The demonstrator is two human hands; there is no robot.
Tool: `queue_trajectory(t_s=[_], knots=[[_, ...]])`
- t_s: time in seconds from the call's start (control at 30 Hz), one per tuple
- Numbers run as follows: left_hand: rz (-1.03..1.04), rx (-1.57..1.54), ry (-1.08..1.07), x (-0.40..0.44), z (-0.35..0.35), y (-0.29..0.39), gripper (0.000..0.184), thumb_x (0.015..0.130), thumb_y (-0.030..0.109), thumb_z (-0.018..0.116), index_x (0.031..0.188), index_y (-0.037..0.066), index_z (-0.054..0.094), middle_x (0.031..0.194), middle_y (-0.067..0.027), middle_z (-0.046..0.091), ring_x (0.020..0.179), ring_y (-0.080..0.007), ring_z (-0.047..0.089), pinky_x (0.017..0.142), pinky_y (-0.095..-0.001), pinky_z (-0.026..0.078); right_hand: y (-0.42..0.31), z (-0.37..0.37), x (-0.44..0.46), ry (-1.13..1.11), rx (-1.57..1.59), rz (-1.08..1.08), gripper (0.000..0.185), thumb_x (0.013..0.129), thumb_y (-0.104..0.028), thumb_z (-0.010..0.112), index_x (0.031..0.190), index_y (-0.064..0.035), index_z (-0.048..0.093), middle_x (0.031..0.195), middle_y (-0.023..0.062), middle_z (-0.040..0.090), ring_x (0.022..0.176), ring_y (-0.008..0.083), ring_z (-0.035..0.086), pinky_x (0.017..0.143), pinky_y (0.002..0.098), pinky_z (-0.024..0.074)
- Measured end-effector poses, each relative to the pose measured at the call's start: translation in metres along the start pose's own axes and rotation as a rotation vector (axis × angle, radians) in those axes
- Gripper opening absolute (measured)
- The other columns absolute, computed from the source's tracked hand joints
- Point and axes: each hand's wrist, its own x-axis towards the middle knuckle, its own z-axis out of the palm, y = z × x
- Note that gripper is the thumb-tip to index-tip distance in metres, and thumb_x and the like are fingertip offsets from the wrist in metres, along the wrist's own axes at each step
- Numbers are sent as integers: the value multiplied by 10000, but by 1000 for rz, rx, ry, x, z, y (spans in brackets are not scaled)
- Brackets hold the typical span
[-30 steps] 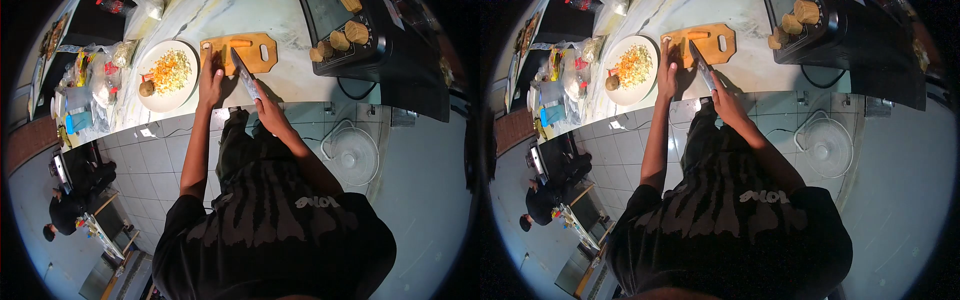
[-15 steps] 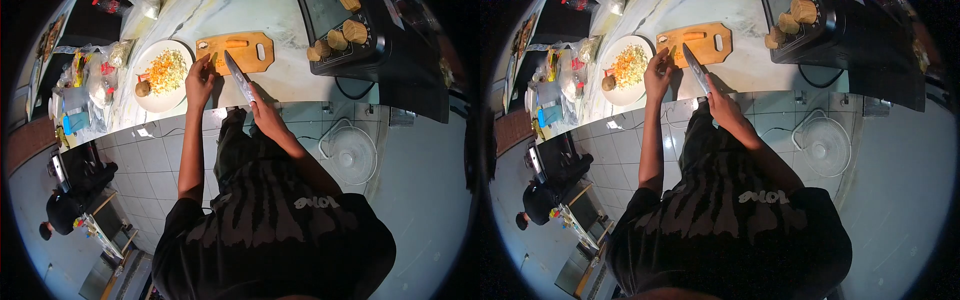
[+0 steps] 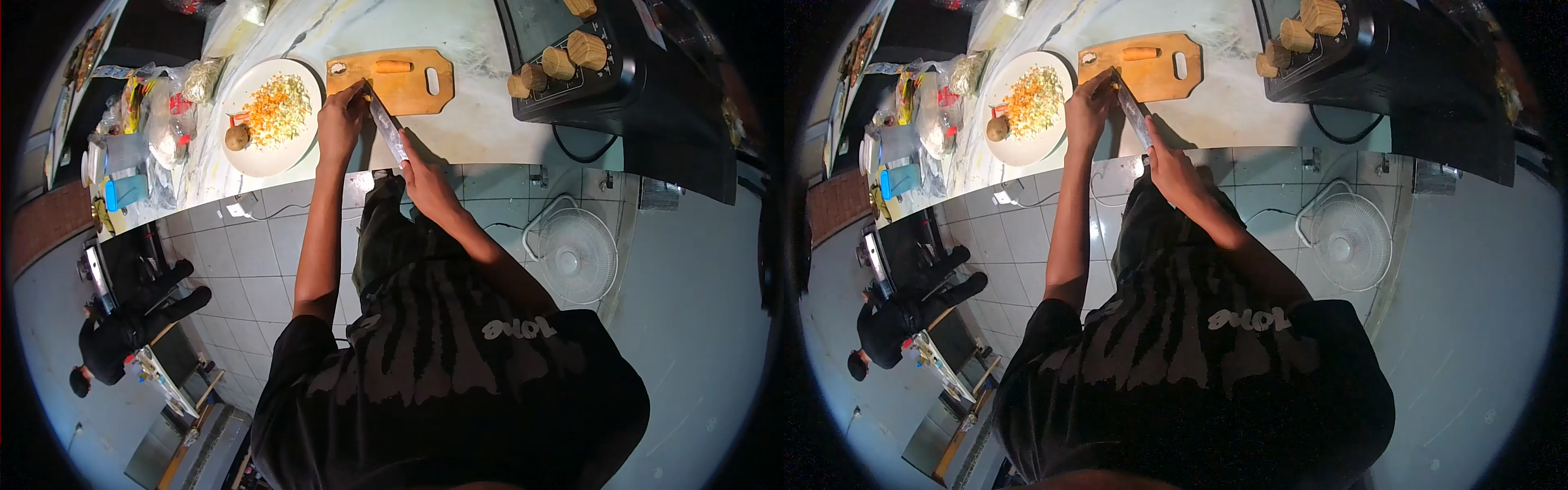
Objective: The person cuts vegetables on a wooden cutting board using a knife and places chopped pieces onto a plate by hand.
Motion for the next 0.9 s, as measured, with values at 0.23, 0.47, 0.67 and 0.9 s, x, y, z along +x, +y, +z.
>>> queue_trajectory(t_s=[0.23, 0.47, 0.67, 0.9], knots=[[-52, -160, 87, -7, 8, -2, 359, 909, 25, 672, 1259, 98, 706, 1107, -153, 745, 1011, -243, 733, 879, -331, 566, 3, -1, 5, 4, 48, -2, 619, 1027, -168, 482, 1596, -238, 250, 923, 346, 647, 858, 535, 624, 748, 573, 478], [-100, -417, 91, -23, -4, -2, 446, 960, 127, 654, 1402, 111, 599, 1335, -189, 642, 1184, -282, 658, 981, -382, 531, 4, -12, 7, 19, 104, -65, 565, 1037, -189, 454, 1581, -229, 307, 1154, 335, 634, 1035, 515, 615, 859, 531, 499], [255, 46, -60, -50, -29, -2, 753, 897, 481, 703, 1546, 220, 426, 1637, -248, 199, 1479, -464, 244, 1198, -528, 241, -2, -17, 14, -65, 200, -125, 549, 1042, -174, 453, 1575, -216, 330, 1265, 318, 601, 1155, 491, 582, 959, 472, 474], [298, 308, -38, -56, -56, -36, 821, 823, 756, 600, 1537, 395, 418, 1665, -229, 134, 1493, -531, 106, 1182, -672, 72, -50, -27, 25, -245, 143, -76, 529, 1046, -166, 448, 1566, -187, 351, 1328, 318, 568, 1237, 469, 551, 1005, 439, 451]])
